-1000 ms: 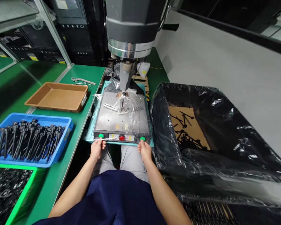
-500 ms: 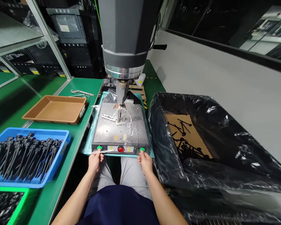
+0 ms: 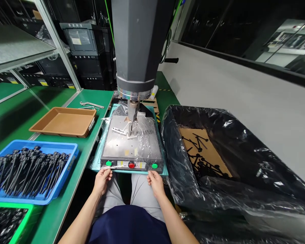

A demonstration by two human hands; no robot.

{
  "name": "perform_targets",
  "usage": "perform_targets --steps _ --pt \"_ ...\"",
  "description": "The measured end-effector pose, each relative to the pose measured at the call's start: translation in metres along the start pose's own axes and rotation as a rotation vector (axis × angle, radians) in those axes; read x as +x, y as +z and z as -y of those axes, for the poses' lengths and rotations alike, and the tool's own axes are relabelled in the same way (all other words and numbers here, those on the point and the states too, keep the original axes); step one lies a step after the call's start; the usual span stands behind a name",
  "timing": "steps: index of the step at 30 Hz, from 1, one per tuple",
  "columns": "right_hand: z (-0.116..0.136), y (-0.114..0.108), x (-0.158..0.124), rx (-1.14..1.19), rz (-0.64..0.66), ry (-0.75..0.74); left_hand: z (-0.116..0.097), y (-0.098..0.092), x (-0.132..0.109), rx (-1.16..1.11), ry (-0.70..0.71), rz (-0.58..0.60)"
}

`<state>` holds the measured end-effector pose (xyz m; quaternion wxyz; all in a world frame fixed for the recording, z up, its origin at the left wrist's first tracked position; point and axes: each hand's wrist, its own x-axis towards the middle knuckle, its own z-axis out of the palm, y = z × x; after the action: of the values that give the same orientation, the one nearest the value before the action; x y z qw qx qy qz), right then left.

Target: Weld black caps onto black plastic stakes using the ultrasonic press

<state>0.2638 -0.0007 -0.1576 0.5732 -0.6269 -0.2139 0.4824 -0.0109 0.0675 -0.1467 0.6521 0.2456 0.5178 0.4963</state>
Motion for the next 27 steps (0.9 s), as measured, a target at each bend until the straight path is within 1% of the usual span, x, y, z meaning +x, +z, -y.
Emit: perform_targets --steps 4,8,10,12,16,20,22,24,27 --pt "0.017 0.005 -0.014 0.176 0.129 0.024 -0.006 -0.001 -0.004 -0.145 -0.024 -0.013" --pt "0.038 0.002 -0.028 0.356 0.276 0.058 -0.012 -0.007 -0.006 -0.334 0.0 0.034" --pt "0.045 0.0 -0.031 0.445 0.287 0.074 -0.015 -0.01 -0.004 -0.424 0.015 0.03" --pt "0.05 -0.004 -0.031 0.525 0.23 0.105 -0.019 -0.012 -0.001 -0.5 0.008 -0.006" --pt "0.055 -0.013 -0.024 0.635 0.066 0.138 -0.031 -0.012 0.006 -0.617 -0.072 -0.084" --pt "0.055 -0.024 -0.016 0.657 -0.021 0.146 -0.044 -0.012 0.01 -0.701 -0.082 -0.181" --pt "0.052 -0.027 -0.012 0.596 -0.062 0.14 -0.048 -0.013 0.01 -0.695 -0.063 -0.231" --pt "0.049 -0.03 -0.008 0.534 -0.097 0.116 -0.05 -0.015 0.008 -0.641 -0.033 -0.266" --pt "0.046 -0.033 -0.007 0.552 -0.142 0.097 -0.051 -0.016 0.003 -0.55 0.023 -0.292"
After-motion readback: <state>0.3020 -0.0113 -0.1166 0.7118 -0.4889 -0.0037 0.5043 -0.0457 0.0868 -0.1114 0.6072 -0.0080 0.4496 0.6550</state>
